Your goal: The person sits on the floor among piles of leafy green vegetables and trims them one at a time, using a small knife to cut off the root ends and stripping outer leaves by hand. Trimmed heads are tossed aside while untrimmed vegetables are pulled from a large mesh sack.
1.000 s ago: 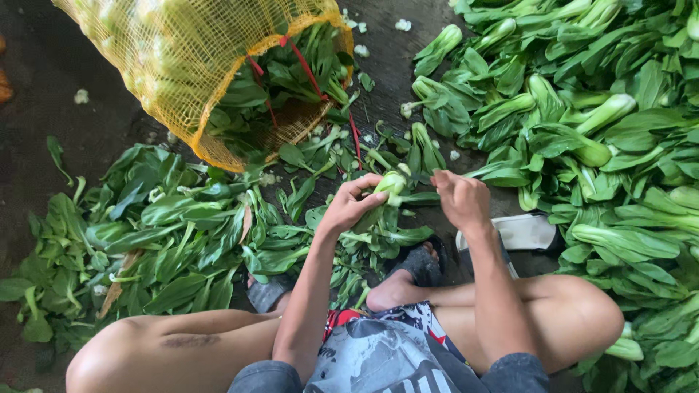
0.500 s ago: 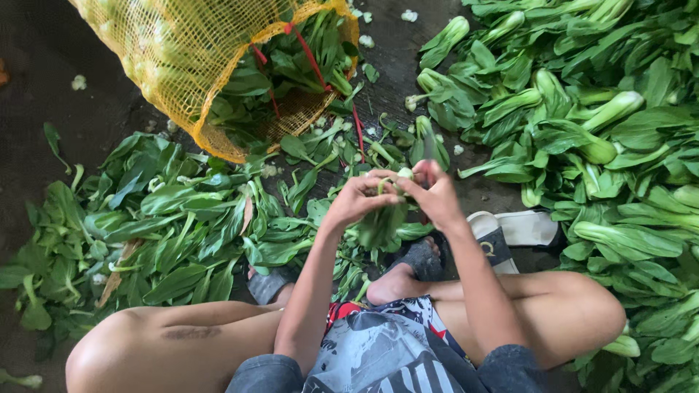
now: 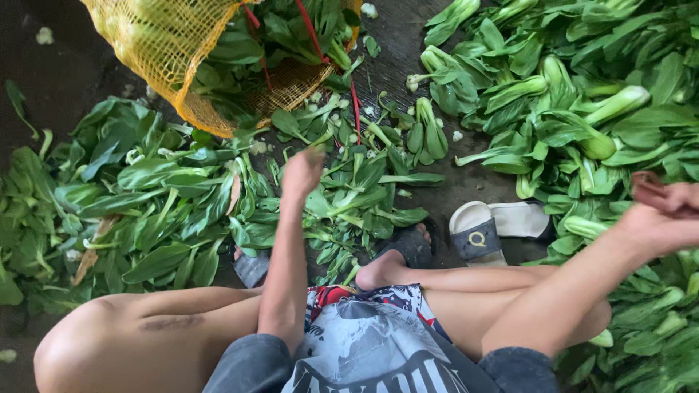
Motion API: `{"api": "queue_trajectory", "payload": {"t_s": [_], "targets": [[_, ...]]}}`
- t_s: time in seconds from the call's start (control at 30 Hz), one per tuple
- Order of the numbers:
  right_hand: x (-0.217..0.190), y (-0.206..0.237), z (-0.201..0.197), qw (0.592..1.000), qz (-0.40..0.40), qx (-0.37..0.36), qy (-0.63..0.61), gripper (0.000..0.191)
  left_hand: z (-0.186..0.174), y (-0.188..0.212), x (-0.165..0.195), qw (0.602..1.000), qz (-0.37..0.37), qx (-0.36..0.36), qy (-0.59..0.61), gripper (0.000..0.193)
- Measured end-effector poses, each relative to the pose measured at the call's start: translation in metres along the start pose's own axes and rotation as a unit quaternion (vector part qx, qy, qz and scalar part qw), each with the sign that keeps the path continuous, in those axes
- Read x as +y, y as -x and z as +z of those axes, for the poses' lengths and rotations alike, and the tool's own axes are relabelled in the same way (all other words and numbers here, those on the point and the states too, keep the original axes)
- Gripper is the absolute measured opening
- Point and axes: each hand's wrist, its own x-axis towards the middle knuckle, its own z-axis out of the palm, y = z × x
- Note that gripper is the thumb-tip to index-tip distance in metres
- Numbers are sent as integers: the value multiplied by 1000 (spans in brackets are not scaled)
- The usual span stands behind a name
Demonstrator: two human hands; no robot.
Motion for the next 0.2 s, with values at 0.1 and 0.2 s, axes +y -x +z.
{"api": "queue_trajectory", "payload": {"t_s": [0.1,0.2], "targets": [[63,28,23,968,206,104,96,42,45,0,24,997,65,-44,6,34],[155,85,77,892,331,62,301,26,99,21,55,972,228,-46,-1,35]]}}
